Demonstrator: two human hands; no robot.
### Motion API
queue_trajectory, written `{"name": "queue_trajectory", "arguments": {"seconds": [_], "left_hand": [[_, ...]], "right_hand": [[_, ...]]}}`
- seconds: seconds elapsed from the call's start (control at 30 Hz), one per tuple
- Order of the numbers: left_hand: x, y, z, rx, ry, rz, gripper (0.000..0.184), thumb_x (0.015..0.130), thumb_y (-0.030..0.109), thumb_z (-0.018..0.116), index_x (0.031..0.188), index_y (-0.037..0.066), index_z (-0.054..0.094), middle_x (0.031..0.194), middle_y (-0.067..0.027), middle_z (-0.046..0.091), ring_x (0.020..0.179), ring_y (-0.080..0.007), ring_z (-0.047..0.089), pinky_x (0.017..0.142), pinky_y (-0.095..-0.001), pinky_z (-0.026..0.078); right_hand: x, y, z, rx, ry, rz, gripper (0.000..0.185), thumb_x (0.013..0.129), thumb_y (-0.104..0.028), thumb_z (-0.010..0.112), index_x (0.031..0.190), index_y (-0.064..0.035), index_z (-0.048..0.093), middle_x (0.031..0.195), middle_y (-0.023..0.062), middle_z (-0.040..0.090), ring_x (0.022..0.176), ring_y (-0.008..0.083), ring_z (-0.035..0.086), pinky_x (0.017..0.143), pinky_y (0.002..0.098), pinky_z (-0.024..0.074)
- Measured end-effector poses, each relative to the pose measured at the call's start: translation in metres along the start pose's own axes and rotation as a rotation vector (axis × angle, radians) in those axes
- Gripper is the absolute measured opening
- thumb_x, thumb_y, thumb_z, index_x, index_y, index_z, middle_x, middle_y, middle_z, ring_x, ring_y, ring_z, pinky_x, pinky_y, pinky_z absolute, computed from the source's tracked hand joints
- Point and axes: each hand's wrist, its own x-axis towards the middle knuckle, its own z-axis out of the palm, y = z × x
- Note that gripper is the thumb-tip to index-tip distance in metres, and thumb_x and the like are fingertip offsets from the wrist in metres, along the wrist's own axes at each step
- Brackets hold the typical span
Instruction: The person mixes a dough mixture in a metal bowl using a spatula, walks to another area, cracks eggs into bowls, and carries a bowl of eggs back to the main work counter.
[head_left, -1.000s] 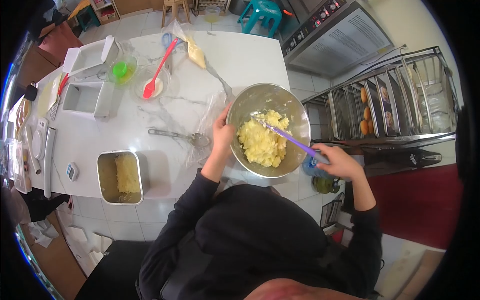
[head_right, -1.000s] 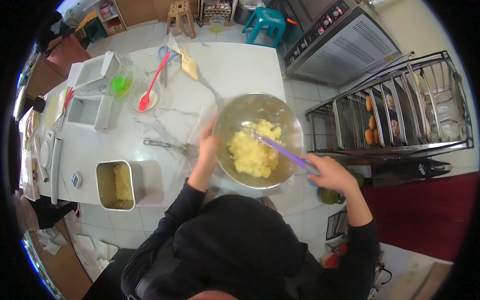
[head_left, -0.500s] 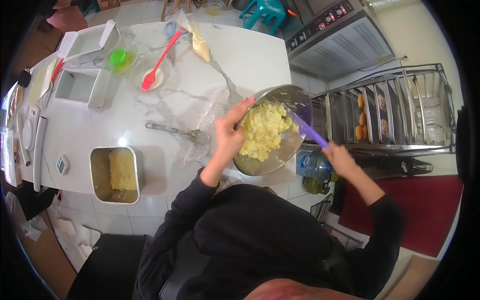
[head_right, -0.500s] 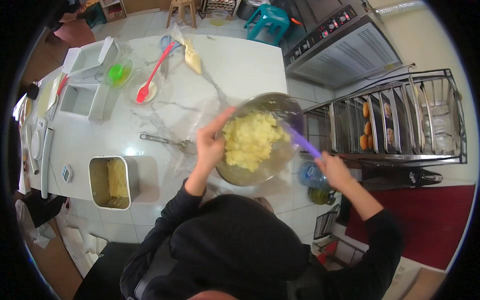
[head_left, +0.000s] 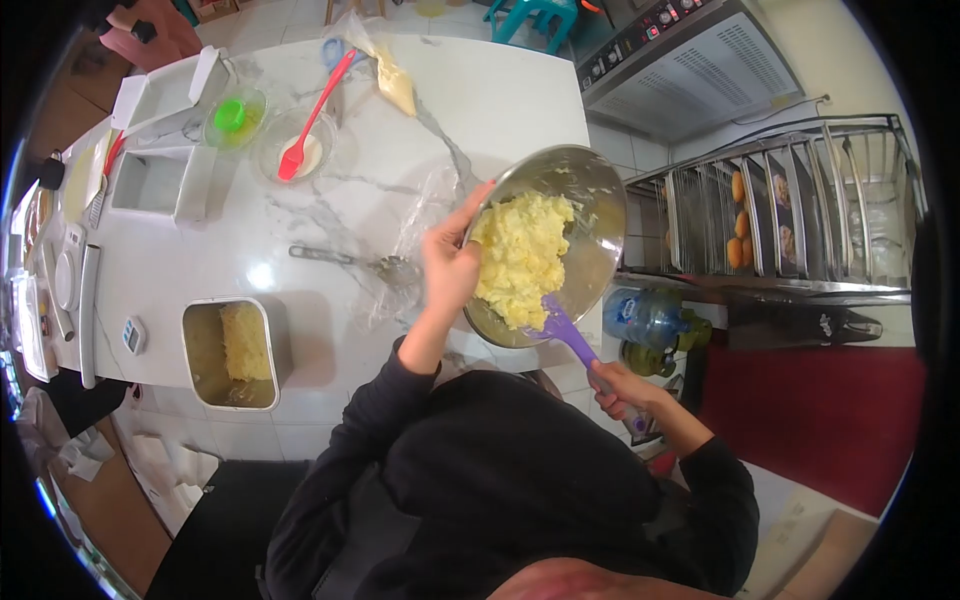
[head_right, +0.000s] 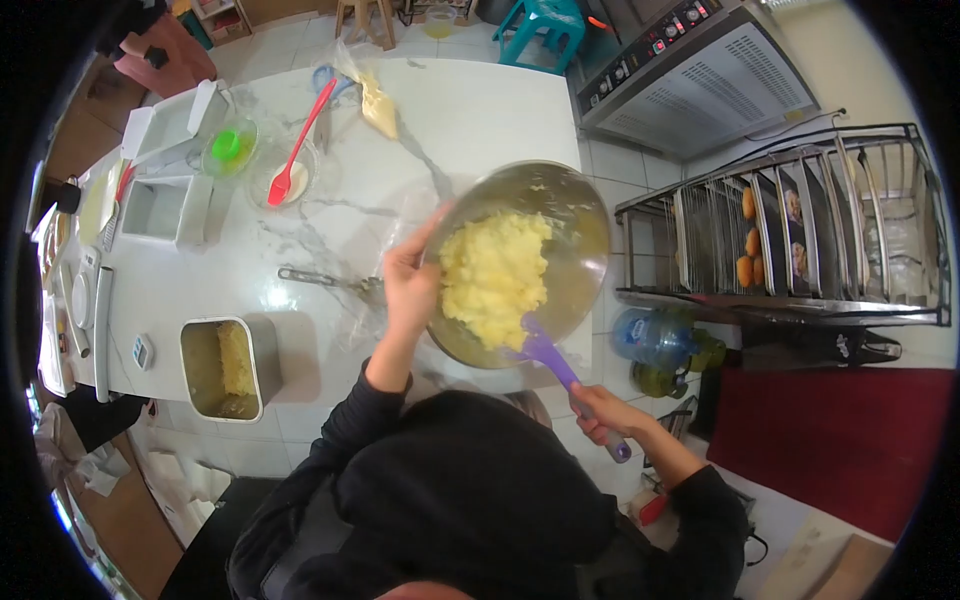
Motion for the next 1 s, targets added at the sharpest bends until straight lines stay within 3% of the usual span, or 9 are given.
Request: {"name": "queue_trajectory", "arguments": {"seconds": [0.27, 0.43, 0.53, 0.63, 0.7, 0.73, 0.83, 0.93, 1.0], "left_hand": [[0.0, -0.016, -0.021, -0.046, 0.092, -0.133, 0.065, 0.056, -0.014, 0.031, 0.116, -0.002, 0.053, 0.11, -0.0099, 0.057, 0.095, -0.0112, 0.053, 0.083, -0.0193, 0.038], [-0.012, -0.017, -0.033, -0.07, 0.18, -0.151, 0.066, 0.055, -0.014, 0.032, 0.117, -0.002, 0.052, 0.105, -0.0076, 0.058, 0.09, -0.0099, 0.053, 0.079, -0.0178, 0.038], [-0.02, -0.013, -0.034, -0.051, 0.256, -0.198, 0.066, 0.055, -0.014, 0.032, 0.118, -0.003, 0.051, 0.101, -0.0064, 0.058, 0.086, -0.0099, 0.053, 0.074, -0.0165, 0.039], [-0.024, -0.024, -0.034, -0.067, 0.349, -0.119, 0.063, 0.058, -0.014, 0.033, 0.117, -0.004, 0.051, 0.098, -0.006, 0.058, 0.077, -0.0077, 0.052, 0.065, -0.015, 0.039], [-0.028, -0.028, -0.032, -0.113, 0.417, -0.12, 0.06, 0.061, -0.014, 0.033, 0.117, -0.004, 0.051, 0.096, -0.0064, 0.059, 0.07, -0.0054, 0.049, 0.058, -0.0148, 0.037], [-0.028, -0.029, -0.032, -0.136, 0.449, -0.121, 0.058, 0.062, -0.014, 0.033, 0.117, -0.004, 0.051, 0.096, -0.0065, 0.059, 0.066, -0.0042, 0.048, 0.055, -0.0147, 0.036], [-0.029, -0.031, -0.029, -0.147, 0.508, -0.123, 0.056, 0.064, -0.014, 0.034, 0.117, -0.003, 0.051, 0.093, -0.0063, 0.06, 0.058, -0.0015, 0.043, 0.048, -0.0147, 0.032], [-0.027, -0.033, -0.029, -0.141, 0.513, -0.095, 0.058, 0.063, -0.015, 0.033, 0.116, -0.003, 0.052, 0.09, -0.006, 0.06, 0.054, -0.0013, 0.041, 0.046, -0.0151, 0.031], [-0.027, -0.033, -0.029, -0.129, 0.515, -0.093, 0.059, 0.062, -0.015, 0.033, 0.116, -0.003, 0.052, 0.089, -0.006, 0.06, 0.054, -0.0014, 0.041, 0.045, -0.0154, 0.03]], "right_hand": [[0.041, 0.007, 0.026, 0.239, -0.389, -0.005, 0.051, 0.084, -0.062, 0.032, 0.076, -0.0116, 0.038, 0.045, -0.0049, 0.026, 0.031, 0.0025, 0.021, 0.026, 0.0172, 0.0196], [0.068, 0.016, 0.053, 0.916, -1.037, 0.006, 0.048, 0.088, -0.056, 0.025, 0.075, -0.0109, 0.036, 0.042, -0.0035, 0.027, 0.027, 0.0034, 0.021, 0.023, 0.0171, 0.016], [0.073, 0.009, 0.066, 1.109, -1.132, 0.007, 0.047, 0.088, -0.054, 0.028, 0.076, -0.0095, 0.035, 0.042, -0.0025, 0.025, 0.028, 0.0048, 0.023, 0.023, 0.017, 0.0183], [0.078, -0.016, 0.08, 1.098, -1.53, 0.032, 0.038, 0.092, -0.042, 0.036, 0.075, -0.0078, 0.034, 0.042, 0.0017, 0.032, 0.029, 0.0094, 0.032, 0.025, 0.0219, 0.0283], [0.046, -0.031, 0.108, 1.594, -1.677, 0.187, 0.034, 0.091, -0.032, 0.04, 0.072, -0.0054, 0.033, 0.043, 0.0056, 0.037, 0.031, 0.0129, 0.036, 0.027, 0.0277, 0.031], [0.029, -0.039, 0.117, 1.851, -1.727, 0.272, 0.032, 0.091, -0.027, 0.042, 0.071, -0.0042, 0.033, 0.044, 0.0075, 0.039, 0.032, 0.0146, 0.037, 0.028, 0.0306, 0.0324], [0.012, -0.05, 0.103, 2.124, -1.783, 0.287, 0.028, 0.091, -0.022, 0.043, 0.071, -0.0045, 0.034, 0.045, 0.0108, 0.042, 0.034, 0.0167, 0.041, 0.033, 0.0329, 0.036], [0.004, -0.061, 0.088, 2.09, -1.914, 0.304, 0.028, 0.09, -0.021, 0.046, 0.071, -0.0045, 0.033, 0.044, 0.0104, 0.042, 0.035, 0.0176, 0.043, 0.034, 0.0342, 0.0377], [0.002, -0.062, 0.074, 2.119, -1.847, 0.232, 0.023, 0.086, -0.011, 0.05, 0.071, -0.0052, 0.033, 0.045, 0.011, 0.044, 0.034, 0.0179, 0.044, 0.032, 0.0339, 0.0385]]}}
